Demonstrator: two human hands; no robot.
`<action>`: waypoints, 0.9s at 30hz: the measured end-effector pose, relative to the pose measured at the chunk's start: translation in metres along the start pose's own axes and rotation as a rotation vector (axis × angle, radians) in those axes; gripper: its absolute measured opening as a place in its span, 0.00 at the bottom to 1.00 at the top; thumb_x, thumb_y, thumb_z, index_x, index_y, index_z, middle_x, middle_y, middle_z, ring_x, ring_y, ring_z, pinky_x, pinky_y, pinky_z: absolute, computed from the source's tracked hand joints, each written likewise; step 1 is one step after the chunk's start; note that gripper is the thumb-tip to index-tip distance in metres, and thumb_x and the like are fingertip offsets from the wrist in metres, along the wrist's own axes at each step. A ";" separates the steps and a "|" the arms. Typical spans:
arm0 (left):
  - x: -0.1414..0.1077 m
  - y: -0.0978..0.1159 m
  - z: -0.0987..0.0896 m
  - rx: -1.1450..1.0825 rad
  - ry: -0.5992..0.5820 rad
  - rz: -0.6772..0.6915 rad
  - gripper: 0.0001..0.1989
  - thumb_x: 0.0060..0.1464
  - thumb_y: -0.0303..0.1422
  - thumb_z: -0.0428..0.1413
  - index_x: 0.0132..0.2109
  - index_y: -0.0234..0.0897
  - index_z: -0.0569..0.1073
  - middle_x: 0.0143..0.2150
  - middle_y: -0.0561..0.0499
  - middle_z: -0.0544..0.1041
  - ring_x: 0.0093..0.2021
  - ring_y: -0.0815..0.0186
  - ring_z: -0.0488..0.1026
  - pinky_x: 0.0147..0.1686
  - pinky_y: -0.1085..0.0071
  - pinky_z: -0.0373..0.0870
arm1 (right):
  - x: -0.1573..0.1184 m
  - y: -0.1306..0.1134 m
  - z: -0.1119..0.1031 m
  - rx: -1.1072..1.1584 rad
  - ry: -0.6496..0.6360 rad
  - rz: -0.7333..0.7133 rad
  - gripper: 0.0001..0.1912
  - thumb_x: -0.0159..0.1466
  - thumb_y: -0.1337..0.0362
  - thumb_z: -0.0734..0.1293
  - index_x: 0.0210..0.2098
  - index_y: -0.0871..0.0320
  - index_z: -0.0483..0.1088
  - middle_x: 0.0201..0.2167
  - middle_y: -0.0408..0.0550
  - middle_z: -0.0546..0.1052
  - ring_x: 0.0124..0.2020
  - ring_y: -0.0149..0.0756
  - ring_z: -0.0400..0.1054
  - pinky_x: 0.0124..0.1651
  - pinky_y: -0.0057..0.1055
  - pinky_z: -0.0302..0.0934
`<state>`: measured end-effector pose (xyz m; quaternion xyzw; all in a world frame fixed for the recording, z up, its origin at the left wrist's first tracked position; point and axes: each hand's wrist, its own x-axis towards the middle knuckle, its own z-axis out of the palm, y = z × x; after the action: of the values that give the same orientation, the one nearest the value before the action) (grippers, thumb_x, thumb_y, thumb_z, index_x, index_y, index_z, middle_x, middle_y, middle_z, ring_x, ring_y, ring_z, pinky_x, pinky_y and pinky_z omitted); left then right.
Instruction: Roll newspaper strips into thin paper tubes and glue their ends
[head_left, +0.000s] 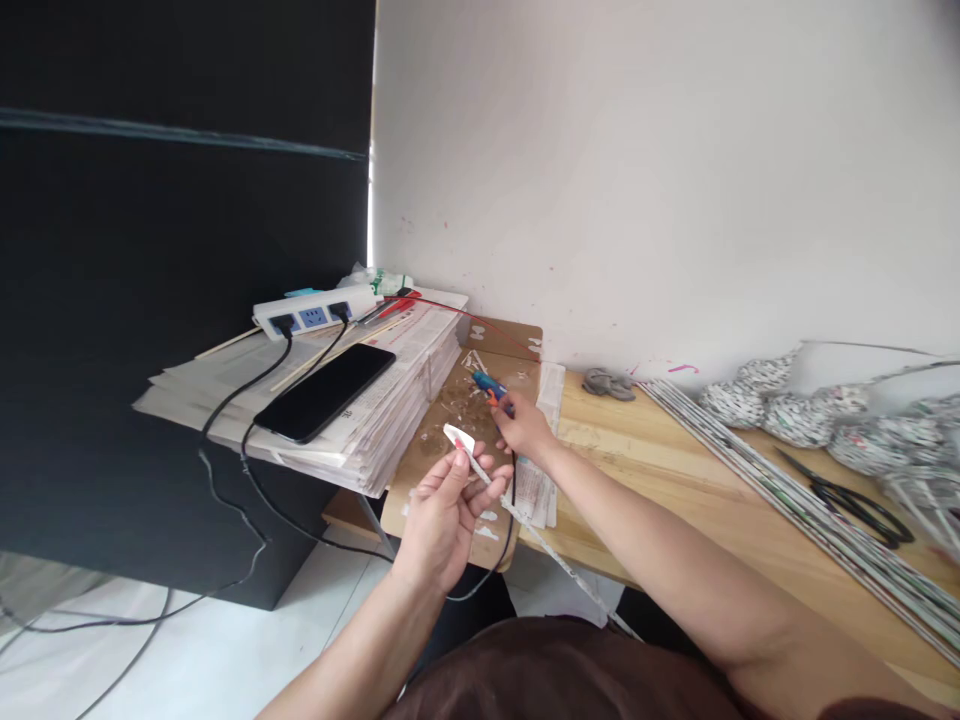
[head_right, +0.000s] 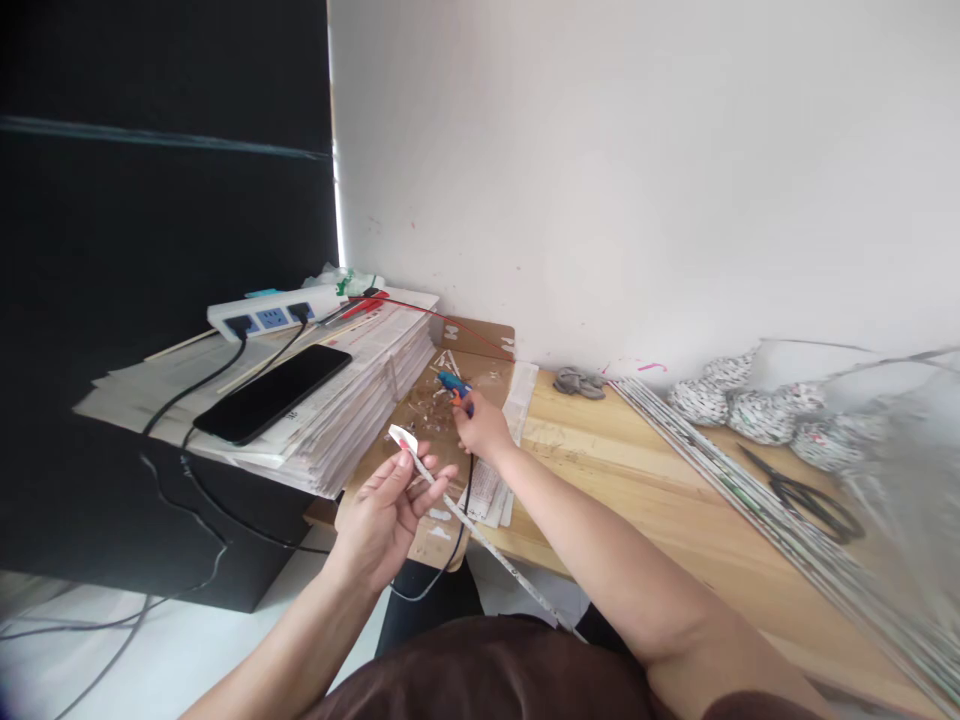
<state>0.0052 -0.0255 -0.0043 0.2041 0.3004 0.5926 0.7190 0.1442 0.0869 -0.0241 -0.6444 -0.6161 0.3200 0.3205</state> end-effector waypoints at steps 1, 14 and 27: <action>0.001 -0.001 -0.001 0.003 0.001 0.003 0.10 0.52 0.30 0.59 0.42 0.31 0.75 0.36 0.47 0.77 0.41 0.58 0.78 0.44 0.66 0.76 | -0.003 0.002 -0.003 0.154 -0.006 0.035 0.11 0.62 0.53 0.61 0.38 0.54 0.60 0.24 0.42 0.71 0.24 0.35 0.71 0.26 0.30 0.62; 0.004 0.001 0.013 0.069 -0.045 0.008 0.10 0.48 0.31 0.62 0.39 0.30 0.75 0.35 0.47 0.76 0.40 0.58 0.78 0.41 0.67 0.76 | -0.098 -0.008 -0.076 0.943 -0.249 0.016 0.20 0.56 0.59 0.71 0.46 0.55 0.65 0.24 0.38 0.65 0.18 0.23 0.58 0.17 0.21 0.43; 0.002 0.000 0.025 0.144 0.000 0.045 0.11 0.48 0.32 0.62 0.39 0.31 0.75 0.37 0.47 0.76 0.38 0.60 0.78 0.34 0.71 0.77 | -0.118 0.001 -0.090 0.938 -0.143 0.010 0.11 0.58 0.60 0.68 0.39 0.54 0.64 0.29 0.43 0.68 0.26 0.30 0.65 0.18 0.22 0.46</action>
<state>0.0222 -0.0221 0.0131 0.2621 0.3377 0.5856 0.6887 0.2134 -0.0330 0.0305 -0.4094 -0.4225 0.6087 0.5322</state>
